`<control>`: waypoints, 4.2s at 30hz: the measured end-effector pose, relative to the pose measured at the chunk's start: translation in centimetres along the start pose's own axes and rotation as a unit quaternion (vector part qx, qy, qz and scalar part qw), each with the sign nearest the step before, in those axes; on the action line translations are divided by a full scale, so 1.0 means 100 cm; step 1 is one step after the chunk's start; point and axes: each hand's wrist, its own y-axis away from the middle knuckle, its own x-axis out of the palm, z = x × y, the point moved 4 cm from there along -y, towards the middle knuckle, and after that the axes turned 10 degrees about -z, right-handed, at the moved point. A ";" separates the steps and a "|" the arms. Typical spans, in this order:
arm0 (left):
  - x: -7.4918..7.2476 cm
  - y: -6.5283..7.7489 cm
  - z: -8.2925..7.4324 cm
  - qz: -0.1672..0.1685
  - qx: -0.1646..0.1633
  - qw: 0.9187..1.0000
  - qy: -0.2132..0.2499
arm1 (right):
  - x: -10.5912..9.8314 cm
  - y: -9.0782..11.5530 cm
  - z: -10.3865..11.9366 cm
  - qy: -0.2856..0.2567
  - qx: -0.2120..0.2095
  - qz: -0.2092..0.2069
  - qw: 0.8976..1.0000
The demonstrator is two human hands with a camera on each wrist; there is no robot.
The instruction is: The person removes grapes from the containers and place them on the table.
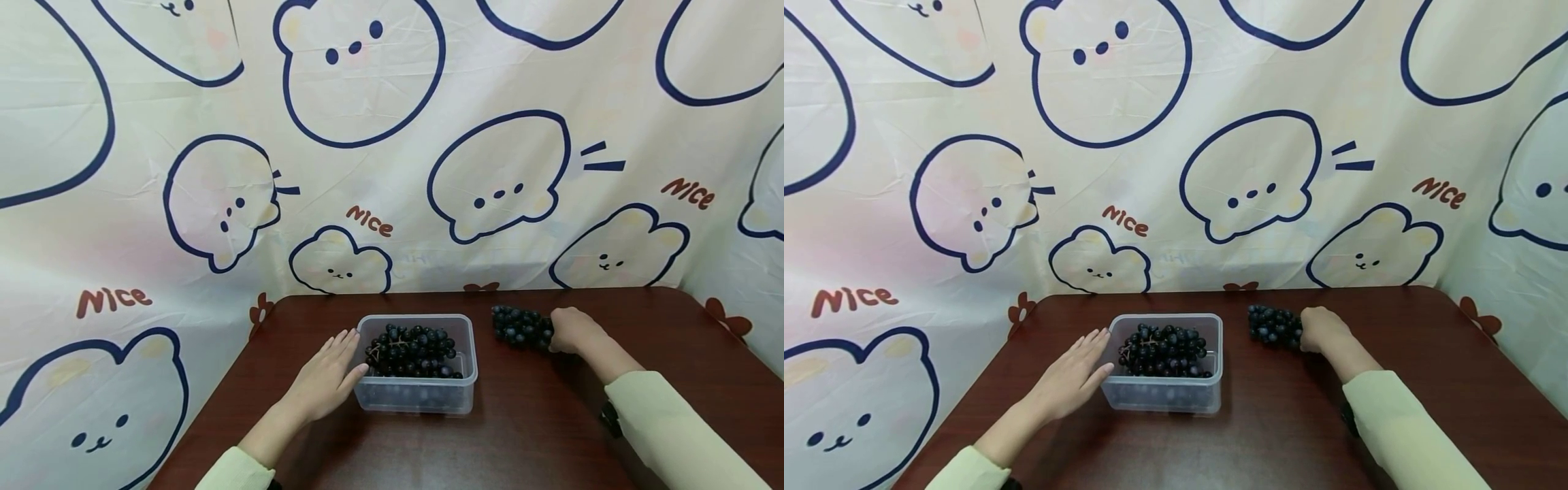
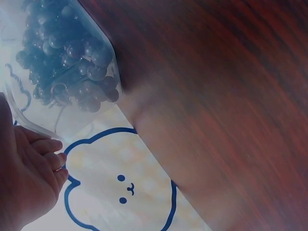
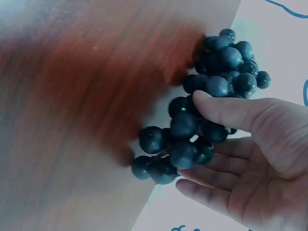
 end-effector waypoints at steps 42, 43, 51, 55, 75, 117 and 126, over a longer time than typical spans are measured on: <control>-0.001 -0.001 0.000 0.001 -0.002 1.000 0.002 | -0.025 0.014 0.184 -0.024 -0.229 -0.167 0.959; -0.002 -0.001 0.000 0.001 -0.002 1.000 0.001 | -0.023 0.014 0.188 -0.022 -0.232 -0.160 0.959; -0.001 0.000 0.000 -0.001 0.004 1.000 -0.005 | -0.003 0.011 0.210 -0.028 -0.245 -0.117 0.962; 0.000 0.000 0.001 -0.003 0.003 1.000 -0.001 | 0.007 0.008 0.214 -0.029 -0.243 -0.095 0.965; 0.002 0.000 -0.001 0.009 -0.002 1.000 -0.004 | 0.036 -0.016 0.215 -0.003 -0.204 -0.002 0.979; 0.000 -0.001 -0.001 0.012 -0.004 1.000 -0.015 | 0.049 -0.015 0.232 0.012 -0.203 -0.038 0.978; -0.001 0.001 -0.001 0.007 -0.007 1.000 -0.008 | 0.047 -0.017 0.225 0.002 -0.213 -0.072 0.974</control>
